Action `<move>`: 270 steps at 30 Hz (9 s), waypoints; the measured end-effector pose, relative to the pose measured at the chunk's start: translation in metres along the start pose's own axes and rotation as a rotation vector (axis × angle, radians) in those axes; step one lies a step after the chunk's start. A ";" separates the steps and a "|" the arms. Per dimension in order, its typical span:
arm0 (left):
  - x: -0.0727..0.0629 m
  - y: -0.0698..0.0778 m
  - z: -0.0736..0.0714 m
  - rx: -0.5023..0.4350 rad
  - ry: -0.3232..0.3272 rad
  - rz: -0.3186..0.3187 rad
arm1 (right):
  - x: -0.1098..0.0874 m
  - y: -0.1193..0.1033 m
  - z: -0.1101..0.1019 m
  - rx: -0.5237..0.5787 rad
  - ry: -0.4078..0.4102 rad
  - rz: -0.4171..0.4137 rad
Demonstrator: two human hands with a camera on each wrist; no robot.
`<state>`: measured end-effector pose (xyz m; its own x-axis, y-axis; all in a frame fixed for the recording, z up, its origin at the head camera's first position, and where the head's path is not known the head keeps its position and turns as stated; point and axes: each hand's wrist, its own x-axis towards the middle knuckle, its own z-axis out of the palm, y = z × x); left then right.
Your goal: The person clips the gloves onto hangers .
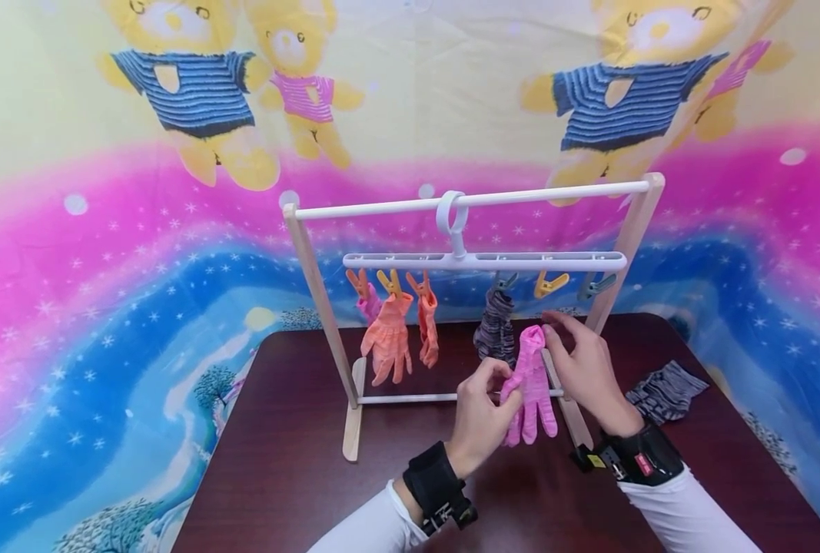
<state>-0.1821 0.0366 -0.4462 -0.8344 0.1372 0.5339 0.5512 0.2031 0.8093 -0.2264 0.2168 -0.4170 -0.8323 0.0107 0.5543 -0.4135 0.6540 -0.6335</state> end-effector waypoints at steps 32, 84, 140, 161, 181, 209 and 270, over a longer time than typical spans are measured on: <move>0.006 -0.012 0.009 0.027 0.031 -0.042 | 0.041 -0.035 0.000 0.290 0.217 0.055; 0.026 -0.023 0.021 0.250 0.117 0.007 | 0.067 -0.048 0.003 -0.134 0.277 -0.135; 0.053 -0.009 0.020 0.259 0.188 0.097 | 0.062 -0.052 0.006 -0.179 0.216 -0.109; 0.055 -0.004 0.023 0.287 0.169 0.090 | 0.064 -0.046 0.003 -0.152 0.214 -0.095; 0.055 -0.005 0.029 0.280 0.182 0.131 | 0.063 -0.037 0.001 -0.121 0.231 -0.055; 0.047 -0.014 0.027 0.364 0.184 0.088 | 0.054 -0.035 0.007 -0.099 0.197 -0.025; 0.013 -0.039 0.023 0.482 0.042 -0.028 | -0.008 -0.005 0.023 -0.170 -0.017 0.034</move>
<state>-0.2150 0.0528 -0.4765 -0.8428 0.0884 0.5309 0.4588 0.6336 0.6229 -0.2262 0.1960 -0.4300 -0.8515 0.0226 0.5239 -0.3182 0.7719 -0.5504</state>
